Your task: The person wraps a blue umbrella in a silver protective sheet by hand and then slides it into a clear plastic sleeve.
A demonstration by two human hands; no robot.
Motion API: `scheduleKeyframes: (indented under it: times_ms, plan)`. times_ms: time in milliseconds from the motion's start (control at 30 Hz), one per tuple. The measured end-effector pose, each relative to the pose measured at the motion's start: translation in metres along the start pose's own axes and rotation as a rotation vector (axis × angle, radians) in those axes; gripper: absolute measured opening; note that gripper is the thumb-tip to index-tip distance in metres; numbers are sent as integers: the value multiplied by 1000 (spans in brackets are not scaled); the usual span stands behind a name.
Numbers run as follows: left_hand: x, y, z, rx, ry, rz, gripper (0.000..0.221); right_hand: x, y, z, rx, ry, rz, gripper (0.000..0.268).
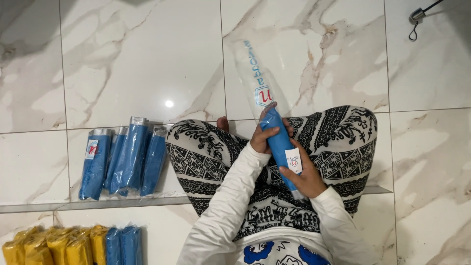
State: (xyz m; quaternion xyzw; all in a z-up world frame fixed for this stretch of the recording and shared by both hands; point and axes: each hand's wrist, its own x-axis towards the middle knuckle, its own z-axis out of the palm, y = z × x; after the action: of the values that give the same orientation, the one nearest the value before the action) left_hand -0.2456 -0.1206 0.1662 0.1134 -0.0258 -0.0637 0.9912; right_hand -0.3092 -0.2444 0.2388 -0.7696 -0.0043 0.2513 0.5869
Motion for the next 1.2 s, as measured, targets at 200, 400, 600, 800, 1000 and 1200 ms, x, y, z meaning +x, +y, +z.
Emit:
scheduleKeyframes:
  times_ms: [200,400,600,800,1000,1200]
  plan:
    - [2,15,19,101,71,-62,30,8,12,7,-17,45,-18,76]
    - [4,-14,-28,254,103,39,65,11,7,12,-198,137,-76,67]
    - [9,-12,-52,216,113,103,57,18,4,5,-24,-4,23,75]
    - [5,-8,-47,301,200,51,62,17,-3,7,10,-106,51,75]
    - [-5,-32,-68,344,230,40,38,22,6,9,53,-19,24,77]
    - [-12,-16,-16,796,157,82,29,30,-13,4,314,-56,39,74]
